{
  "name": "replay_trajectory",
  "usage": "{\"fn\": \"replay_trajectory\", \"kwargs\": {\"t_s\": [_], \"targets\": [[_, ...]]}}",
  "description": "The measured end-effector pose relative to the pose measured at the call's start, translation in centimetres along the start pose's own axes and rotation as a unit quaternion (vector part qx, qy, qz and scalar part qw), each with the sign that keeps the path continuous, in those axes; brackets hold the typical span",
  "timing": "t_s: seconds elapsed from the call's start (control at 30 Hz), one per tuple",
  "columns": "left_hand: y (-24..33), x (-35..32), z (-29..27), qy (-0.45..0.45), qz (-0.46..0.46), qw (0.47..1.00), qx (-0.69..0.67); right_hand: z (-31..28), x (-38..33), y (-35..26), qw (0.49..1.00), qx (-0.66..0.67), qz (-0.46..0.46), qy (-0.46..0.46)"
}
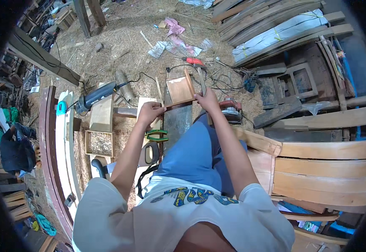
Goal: The person aligns the wood components of a frame, picks up a hammer and nails, and hammers nails into the wood to join the pieces together.
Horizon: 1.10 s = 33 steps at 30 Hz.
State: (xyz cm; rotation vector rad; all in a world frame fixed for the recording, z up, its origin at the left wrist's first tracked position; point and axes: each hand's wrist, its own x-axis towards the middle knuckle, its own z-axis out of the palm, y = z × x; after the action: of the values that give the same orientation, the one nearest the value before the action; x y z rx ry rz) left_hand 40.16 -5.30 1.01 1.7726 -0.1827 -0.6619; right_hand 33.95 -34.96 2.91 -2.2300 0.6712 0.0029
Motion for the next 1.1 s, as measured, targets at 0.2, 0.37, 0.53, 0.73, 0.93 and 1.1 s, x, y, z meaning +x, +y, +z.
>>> {"fn": "replay_trajectory", "kwargs": {"t_s": [0.2, 0.37, 0.53, 0.73, 0.93, 1.1], "targets": [[-1.0, 0.6, 0.0, 0.000, -0.001, 1.000, 0.014, -0.1, -0.6, -0.8, 0.999, -0.019, -0.027, 0.024], [0.5, 1.0, 1.1, -0.035, -0.028, 0.999, -0.026, -1.2, -0.6, 0.0, 0.999, -0.023, -0.011, 0.020], [2.1, -0.2, 2.0, -0.040, -0.042, 0.998, 0.002, -1.7, -0.4, 0.8, 0.999, -0.032, -0.014, 0.037], [3.2, -0.9, 1.9, -0.046, -0.047, 0.998, 0.018, -1.8, 0.2, 1.5, 0.998, -0.051, -0.023, 0.019], [2.8, -0.6, 1.7, -0.004, -0.001, 0.984, 0.176, -1.2, -0.1, 1.6, 0.999, -0.034, -0.024, 0.004], [1.1, -0.1, 1.7, -0.009, 0.010, 0.981, 0.195, -1.1, -0.3, 0.9, 1.000, -0.014, -0.020, 0.006]]}}
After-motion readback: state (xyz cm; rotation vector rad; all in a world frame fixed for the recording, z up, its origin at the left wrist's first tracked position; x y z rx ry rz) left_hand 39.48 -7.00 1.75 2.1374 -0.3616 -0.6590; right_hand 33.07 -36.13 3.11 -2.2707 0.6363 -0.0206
